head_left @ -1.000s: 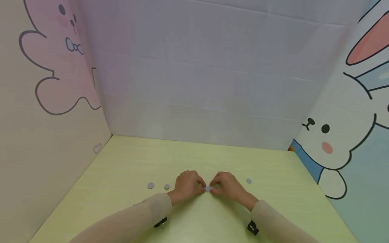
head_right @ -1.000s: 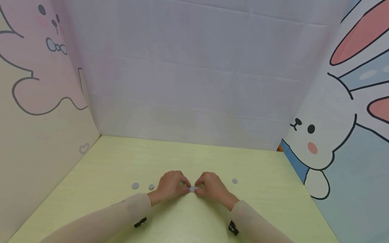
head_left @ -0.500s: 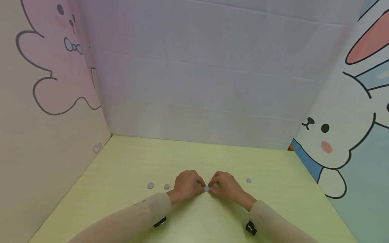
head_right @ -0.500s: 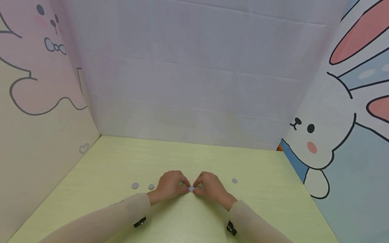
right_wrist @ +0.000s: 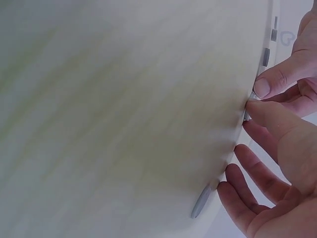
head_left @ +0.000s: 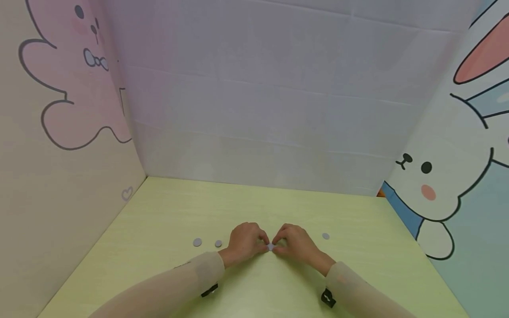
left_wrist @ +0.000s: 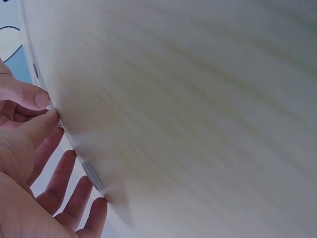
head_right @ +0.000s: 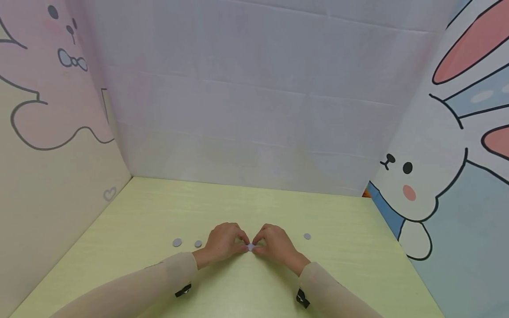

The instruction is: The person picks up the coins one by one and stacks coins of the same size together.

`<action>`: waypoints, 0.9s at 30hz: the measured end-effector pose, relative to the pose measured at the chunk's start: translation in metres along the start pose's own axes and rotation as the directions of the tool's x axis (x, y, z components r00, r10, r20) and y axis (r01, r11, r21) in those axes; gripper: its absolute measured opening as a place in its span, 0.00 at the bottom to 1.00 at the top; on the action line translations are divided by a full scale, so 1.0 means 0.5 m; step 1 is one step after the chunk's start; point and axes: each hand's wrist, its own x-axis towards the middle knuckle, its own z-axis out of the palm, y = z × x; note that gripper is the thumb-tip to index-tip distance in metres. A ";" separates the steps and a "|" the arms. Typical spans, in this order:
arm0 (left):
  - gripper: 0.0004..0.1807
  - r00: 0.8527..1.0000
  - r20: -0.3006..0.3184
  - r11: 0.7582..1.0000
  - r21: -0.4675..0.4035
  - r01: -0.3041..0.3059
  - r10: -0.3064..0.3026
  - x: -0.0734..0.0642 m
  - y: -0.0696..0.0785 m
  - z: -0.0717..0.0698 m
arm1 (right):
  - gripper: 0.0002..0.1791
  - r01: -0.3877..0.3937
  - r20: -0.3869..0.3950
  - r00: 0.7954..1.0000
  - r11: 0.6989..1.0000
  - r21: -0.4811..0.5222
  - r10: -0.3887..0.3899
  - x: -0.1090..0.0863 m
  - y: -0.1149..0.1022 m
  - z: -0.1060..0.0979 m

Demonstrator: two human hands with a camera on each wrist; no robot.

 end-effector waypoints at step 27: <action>0.04 1.000 -0.006 1.000 0.014 -0.026 0.026 -0.001 -0.001 -0.001 | 0.03 -0.046 0.021 0.999 0.999 0.024 0.045 0.004 -0.004 0.001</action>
